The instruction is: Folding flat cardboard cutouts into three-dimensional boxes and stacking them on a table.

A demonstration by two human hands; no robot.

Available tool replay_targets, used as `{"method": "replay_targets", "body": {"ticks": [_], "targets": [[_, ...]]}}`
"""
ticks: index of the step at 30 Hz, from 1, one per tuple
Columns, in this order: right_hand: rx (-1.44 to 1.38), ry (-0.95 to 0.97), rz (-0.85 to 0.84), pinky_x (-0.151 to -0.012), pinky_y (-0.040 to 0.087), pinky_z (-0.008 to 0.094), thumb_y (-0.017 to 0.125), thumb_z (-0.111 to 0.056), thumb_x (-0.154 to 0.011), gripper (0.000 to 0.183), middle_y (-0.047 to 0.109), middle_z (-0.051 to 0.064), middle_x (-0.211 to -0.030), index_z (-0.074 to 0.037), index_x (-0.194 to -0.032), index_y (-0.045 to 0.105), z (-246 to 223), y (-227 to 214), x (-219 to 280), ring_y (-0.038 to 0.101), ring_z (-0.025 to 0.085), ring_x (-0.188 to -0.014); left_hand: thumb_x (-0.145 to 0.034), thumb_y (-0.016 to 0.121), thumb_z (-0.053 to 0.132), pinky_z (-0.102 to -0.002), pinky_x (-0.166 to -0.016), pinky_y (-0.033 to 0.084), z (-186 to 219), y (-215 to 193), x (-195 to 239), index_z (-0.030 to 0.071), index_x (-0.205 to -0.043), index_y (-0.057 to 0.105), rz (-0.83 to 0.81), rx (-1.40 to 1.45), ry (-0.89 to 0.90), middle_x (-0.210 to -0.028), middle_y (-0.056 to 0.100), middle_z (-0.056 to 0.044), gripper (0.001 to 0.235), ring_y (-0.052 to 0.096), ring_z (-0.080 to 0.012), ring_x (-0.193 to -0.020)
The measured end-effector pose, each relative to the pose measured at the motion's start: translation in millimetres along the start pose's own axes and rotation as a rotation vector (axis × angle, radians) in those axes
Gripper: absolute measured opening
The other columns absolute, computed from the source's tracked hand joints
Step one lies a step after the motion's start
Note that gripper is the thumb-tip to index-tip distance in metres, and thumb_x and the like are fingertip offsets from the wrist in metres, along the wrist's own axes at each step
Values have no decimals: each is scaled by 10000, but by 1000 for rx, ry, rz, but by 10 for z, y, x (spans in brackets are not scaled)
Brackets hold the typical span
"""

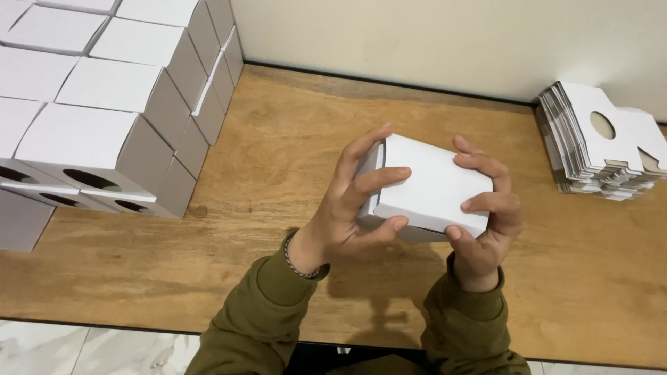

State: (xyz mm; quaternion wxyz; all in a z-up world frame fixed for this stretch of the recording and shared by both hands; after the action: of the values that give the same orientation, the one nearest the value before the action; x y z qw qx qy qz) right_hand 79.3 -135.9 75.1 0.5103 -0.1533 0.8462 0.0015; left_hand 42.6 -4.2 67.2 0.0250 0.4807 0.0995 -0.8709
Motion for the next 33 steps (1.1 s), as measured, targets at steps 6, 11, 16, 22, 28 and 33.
{"method": "replay_targets", "body": {"ticks": [6, 11, 16, 22, 28, 33], "targets": [[119, -6, -28, -988, 313, 490, 513, -258, -715, 245, 408, 159, -1027, -151, -879, 365, -101, 96, -59, 393, 359, -1086, -787, 539, 233, -431, -993, 348, 25, -18, -16, 148, -1146, 320, 50, -14, 69, -1228, 251, -178, 429, 336, -296, -1159], [120, -58, -17, -967, 336, 507, 539, -251, -695, 257, 412, 169, -1002, -149, -860, 371, -69, 73, -66, 415, 328, -1024, -800, 504, 244, -470, -985, 352, 33, -2, -28, 142, -1140, 310, 64, -79, 113, -1209, 268, -184, 404, 331, -317, -1161], [114, -106, 0, -959, 341, 514, 554, -245, -684, 263, 420, 147, -996, -166, -873, 387, -78, 80, -67, 423, 272, -996, -793, 492, 322, -480, -985, 342, 28, -4, -22, 139, -1157, 286, 60, -73, 96, -1212, 269, -186, 457, 325, -313, -1164], [121, -113, 23, -938, 359, 507, 553, -244, -685, 259, 430, 151, -971, -149, -859, 387, -36, 72, -75, 438, 258, -960, -735, 487, 206, -498, -1002, 289, 49, 3, -46, 112, -1158, 285, 73, -188, -27, -1218, 318, -206, 477, 342, -343, -1192], [147, -123, 38, -926, 363, 494, 552, -272, -675, 264, 438, 131, -964, -136, -826, 384, -48, 102, -58, 439, 274, -955, -728, 443, 169, -556, -1078, 259, 84, -16, -58, 96, -1157, 288, 96, -88, -31, -1220, 301, -188, 462, 320, -338, -1205], [166, -178, 77, -899, 368, 488, 542, -271, -662, 263, 439, 143, -921, -120, -815, 390, -80, 118, -57, 438, 217, -897, -694, 454, 179, -541, -1066, 240, 63, -19, 1, 129, -1193, 257, 83, -162, -100, -1296, 281, -162, 539, 284, -395, -1277]]}}
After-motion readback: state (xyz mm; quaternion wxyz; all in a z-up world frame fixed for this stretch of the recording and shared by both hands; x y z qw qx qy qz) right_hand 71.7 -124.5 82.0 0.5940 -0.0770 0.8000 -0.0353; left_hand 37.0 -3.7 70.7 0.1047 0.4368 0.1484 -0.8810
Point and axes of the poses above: each hand's wrist, its own x-axis away from the middle knuckle, its own y-axis out of the palm, z = x × y, the point moved 8 cm from there along -x, towards the middle knuckle
